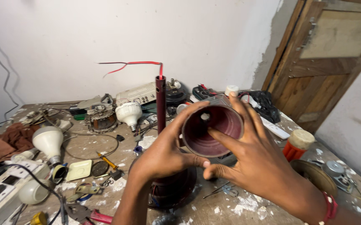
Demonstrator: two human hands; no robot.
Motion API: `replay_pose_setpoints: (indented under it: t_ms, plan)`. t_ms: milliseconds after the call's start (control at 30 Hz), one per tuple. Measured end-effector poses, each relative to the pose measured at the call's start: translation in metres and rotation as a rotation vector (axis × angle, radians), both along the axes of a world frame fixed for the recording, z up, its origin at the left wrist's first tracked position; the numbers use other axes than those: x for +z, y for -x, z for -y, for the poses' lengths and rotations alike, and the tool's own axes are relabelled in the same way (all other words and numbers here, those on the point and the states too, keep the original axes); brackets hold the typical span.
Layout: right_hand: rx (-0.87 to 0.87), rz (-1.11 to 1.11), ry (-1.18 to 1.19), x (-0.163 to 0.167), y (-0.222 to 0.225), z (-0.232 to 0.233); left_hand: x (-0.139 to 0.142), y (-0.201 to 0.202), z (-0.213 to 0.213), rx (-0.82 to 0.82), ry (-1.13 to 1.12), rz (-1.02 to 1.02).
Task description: The person repairs a table lamp at a cluttered workbench. They use pliers on the lamp's socket wiring, remove the metal shade, thread the red wire through the lamp stem, and connect and secure the wiring and capacitor at the lamp base by hand.
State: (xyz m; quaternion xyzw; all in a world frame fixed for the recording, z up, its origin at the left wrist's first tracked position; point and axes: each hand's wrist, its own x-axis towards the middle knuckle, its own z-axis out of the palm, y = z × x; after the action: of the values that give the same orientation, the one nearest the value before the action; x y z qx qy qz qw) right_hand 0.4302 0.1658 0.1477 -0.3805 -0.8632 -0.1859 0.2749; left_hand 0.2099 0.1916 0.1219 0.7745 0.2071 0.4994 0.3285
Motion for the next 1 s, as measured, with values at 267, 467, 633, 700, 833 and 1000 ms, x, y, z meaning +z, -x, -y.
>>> replay_pose_setpoints:
  t_ms: [267, 467, 633, 700, 833, 1000]
  plan:
    - [0.177, -0.136, 0.160, -0.001, -0.001, 0.005, -0.004, 0.004, -0.002, 0.029, -0.013, 0.045]
    - [0.214, -0.223, 0.126, -0.001, 0.000, 0.008, -0.006, 0.005, -0.008, 0.030, 0.009, 0.092]
    - [0.283, -0.153, 0.071, 0.001, -0.001, 0.007, -0.007, 0.005, -0.007, 0.032, 0.034, 0.093]
    - [0.291, -0.149, 0.062, 0.000, -0.002, 0.008, -0.007, 0.005, -0.006, 0.047, 0.033, 0.076]
    - [0.290, -0.220, 0.117, -0.003, -0.002, 0.014, -0.007, 0.004, -0.005, 0.001, 0.082, 0.143]
    - [0.305, -0.362, 0.088, -0.005, 0.005, 0.019, -0.010, 0.004, -0.005, 0.021, 0.110, 0.170]
